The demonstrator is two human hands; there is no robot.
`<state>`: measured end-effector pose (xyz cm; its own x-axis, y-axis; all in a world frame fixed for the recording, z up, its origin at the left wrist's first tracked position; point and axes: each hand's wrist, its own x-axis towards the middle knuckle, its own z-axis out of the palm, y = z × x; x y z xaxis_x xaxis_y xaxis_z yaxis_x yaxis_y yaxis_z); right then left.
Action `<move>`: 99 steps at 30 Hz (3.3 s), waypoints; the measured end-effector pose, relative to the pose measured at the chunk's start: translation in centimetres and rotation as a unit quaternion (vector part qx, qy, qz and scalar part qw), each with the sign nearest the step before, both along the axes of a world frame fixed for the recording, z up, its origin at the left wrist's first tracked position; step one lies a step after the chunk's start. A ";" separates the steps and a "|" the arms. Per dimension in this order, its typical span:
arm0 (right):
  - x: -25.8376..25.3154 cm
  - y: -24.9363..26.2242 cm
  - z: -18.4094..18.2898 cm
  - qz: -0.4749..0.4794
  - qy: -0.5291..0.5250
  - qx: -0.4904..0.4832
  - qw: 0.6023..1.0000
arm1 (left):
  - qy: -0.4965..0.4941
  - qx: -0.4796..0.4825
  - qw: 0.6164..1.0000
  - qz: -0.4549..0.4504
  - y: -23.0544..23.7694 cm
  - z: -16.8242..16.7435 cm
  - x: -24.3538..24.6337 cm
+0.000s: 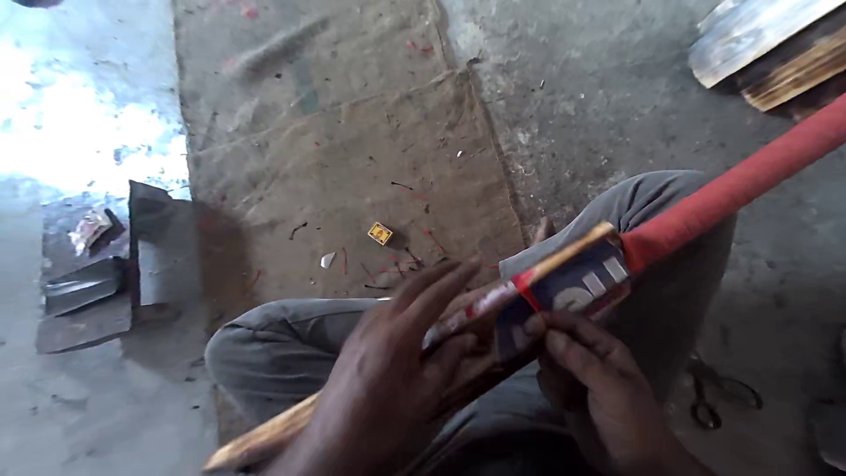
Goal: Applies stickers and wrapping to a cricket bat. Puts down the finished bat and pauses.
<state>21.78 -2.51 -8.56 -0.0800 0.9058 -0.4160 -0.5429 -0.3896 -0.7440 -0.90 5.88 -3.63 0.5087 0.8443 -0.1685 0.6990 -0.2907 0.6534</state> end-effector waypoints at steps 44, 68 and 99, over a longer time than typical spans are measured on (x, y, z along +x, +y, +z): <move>1.1 -3.3 -2.5 0.001 -0.074 -0.022 0.997 | 0.230 0.235 0.944 0.027 -5.6 -6.4 4.4; 0.9 -1.1 -0.9 0.016 0.011 0.018 1.000 | -0.086 -0.221 0.970 -0.052 1.2 -0.1 -0.1; 1.4 -4.0 -0.7 0.018 0.052 0.030 0.998 | 0.022 -0.013 0.994 -0.105 -1.6 0.4 1.0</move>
<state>23.22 -6.55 -9.27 -0.1527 0.9250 -0.3480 -0.6058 -0.3658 -0.7066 0.11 4.25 -3.24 0.6651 0.7150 -0.2155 0.6527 -0.4163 0.6330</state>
